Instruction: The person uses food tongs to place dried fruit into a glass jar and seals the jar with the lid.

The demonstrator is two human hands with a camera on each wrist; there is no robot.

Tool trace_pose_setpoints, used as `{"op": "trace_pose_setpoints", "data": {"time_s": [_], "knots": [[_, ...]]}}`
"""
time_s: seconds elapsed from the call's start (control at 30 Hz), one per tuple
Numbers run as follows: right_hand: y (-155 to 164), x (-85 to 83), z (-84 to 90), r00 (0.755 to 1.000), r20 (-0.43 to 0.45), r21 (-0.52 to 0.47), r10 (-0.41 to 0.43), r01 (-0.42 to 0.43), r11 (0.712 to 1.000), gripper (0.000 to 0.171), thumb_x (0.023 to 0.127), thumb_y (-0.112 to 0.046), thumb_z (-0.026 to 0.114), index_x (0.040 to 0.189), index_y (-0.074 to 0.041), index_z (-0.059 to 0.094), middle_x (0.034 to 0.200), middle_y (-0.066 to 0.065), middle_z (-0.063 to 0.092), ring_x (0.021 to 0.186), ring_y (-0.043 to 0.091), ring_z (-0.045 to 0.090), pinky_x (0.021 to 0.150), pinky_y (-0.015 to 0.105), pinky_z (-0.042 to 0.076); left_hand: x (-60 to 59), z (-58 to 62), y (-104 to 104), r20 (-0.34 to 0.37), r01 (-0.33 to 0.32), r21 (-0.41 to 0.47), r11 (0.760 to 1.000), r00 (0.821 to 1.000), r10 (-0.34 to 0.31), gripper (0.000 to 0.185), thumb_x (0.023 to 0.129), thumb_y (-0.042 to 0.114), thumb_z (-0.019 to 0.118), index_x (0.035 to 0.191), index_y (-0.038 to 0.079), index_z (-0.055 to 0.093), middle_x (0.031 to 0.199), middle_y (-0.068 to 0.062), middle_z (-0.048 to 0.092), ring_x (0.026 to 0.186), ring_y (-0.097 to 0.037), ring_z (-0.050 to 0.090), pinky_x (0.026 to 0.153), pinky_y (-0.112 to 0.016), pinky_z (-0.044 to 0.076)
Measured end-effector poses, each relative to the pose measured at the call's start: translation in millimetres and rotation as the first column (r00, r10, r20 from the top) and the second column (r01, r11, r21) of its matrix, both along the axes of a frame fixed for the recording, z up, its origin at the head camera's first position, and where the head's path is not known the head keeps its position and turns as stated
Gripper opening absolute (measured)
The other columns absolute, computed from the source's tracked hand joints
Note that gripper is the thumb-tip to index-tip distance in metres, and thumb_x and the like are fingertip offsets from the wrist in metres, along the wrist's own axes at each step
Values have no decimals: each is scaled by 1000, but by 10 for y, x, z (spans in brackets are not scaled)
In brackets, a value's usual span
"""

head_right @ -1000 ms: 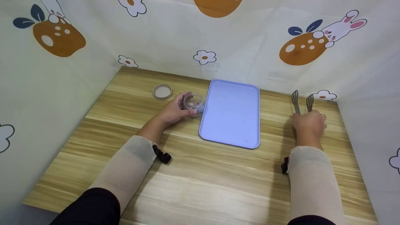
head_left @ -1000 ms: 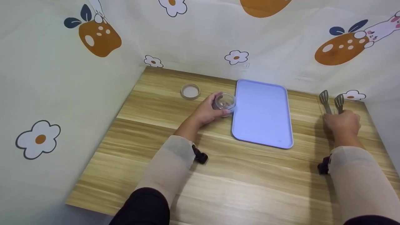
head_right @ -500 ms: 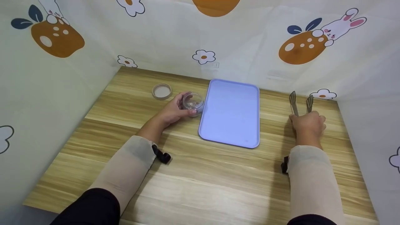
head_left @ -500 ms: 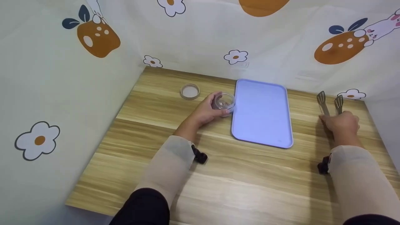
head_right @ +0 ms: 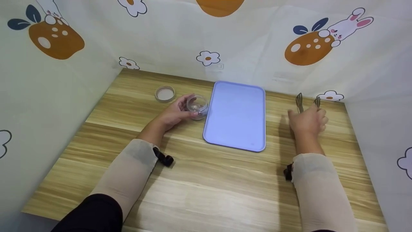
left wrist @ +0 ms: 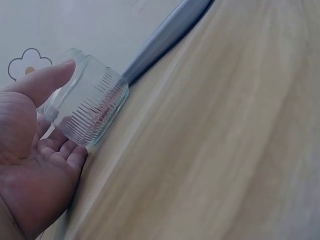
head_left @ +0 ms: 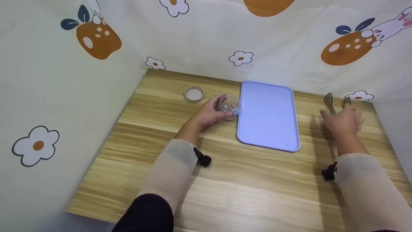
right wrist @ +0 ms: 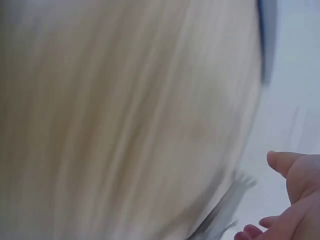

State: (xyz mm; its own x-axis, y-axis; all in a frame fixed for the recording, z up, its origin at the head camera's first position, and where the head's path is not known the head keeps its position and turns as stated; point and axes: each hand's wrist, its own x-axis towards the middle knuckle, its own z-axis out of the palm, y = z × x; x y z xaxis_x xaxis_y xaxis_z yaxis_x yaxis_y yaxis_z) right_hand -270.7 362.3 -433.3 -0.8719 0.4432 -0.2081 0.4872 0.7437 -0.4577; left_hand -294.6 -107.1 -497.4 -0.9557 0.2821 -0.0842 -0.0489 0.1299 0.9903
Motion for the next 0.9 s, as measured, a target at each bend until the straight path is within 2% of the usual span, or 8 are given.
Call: {"op": "trace_pose_setpoints", "data": {"time_s": [0.13, 0.27, 0.4, 0.47, 0.57, 0.67, 0.77, 0.9], "knots": [[-284, 19, 41, 995, -66, 11, 76, -75, 997, 119, 94, -74, 61, 171, -3, 5, 173, 37, 6, 156, 61, 13, 127, 75, 17, -2, -2, 0, 8, 3, 0, 1000, 1000, -3, 90, 83, 19, 93, 161, 24, 47, 166, 0, 50, 159, -22, 40, 135, -38, 27], [-568, 56, 55, 979, -130, 33, 157, -154, 988, 114, 96, -70, 62, 172, -4, 8, 172, 37, 12, 157, 60, 14, 128, 74, 16, -2, -2, 5, 8, 14, 45, 999, 1000, -15, 91, 84, 13, 91, 162, 18, 44, 167, -4, 49, 160, -23, 39, 135, -36, 28], [-841, 106, 78, 961, -175, 8, 215, -217, 976, 109, 97, -66, 65, 172, -6, 12, 172, 35, 17, 159, 58, 14, 129, 72, 17, -3, 1, -1, 3, 24, 94, 995, 1000, -25, 92, 85, 7, 89, 163, 13, 42, 168, -7, 48, 159, -23, 40, 135, -35, 28], [-971, 133, 102, 952, -190, -16, 240, -248, 969, 108, 97, -64, 66, 171, -5, 15, 170, 35, 21, 158, 57, 19, 129, 70, 23, -8, -3, -7, 4, 23, 94, 995, 1000, -24, 92, 84, 7, 89, 163, 13, 42, 168, -5, 48, 159, -22, 40, 135, -34, 27], [-1160, 180, 125, 934, -221, -42, 281, -297, 954, 104, 98, -59, 69, 170, -4, 20, 164, 33, 33, 149, 55, 37, 124, 67, 35, -10, -1, -17, 5, 18, 88, 996, 1000, -19, 92, 84, 9, 89, 163, 15, 43, 167, -4, 49, 159, -21, 40, 135, -34, 28], [-1340, 244, 143, 913, -262, -82, 312, -343, 936, 100, 98, -53, 73, 169, -2, 24, 163, 30, 39, 142, 50, 48, 118, 63, 44, -8, 5, -23, 5, 15, 78, 997, 1000, -15, 91, 85, 11, 90, 163, 17, 44, 167, -4, 49, 159, -22, 41, 135, -36, 28], [-1509, 310, 145, 899, -289, -133, 329, -378, 916, 99, 98, -49, 75, 168, -1, 26, 163, 27, 42, 141, 46, 51, 114, 59, 49, -3, 12, -24, 9, 15, 69, 997, 1000, -16, 91, 84, 13, 90, 163, 18, 44, 168, -3, 48, 159, -22, 40, 135, -37, 27], [-1707, 353, 125, 893, -285, -196, 348, -410, 891, 99, 97, -49, 76, 169, -1, 25, 164, 25, 43, 145, 44, 49, 116, 58, 50, 1, 16, -18, 14, 18, 62, 998, 1000, -19, 92, 84, 13, 90, 163, 19, 44, 168, -4, 48, 160, -23, 39, 135, -37, 26]]}}
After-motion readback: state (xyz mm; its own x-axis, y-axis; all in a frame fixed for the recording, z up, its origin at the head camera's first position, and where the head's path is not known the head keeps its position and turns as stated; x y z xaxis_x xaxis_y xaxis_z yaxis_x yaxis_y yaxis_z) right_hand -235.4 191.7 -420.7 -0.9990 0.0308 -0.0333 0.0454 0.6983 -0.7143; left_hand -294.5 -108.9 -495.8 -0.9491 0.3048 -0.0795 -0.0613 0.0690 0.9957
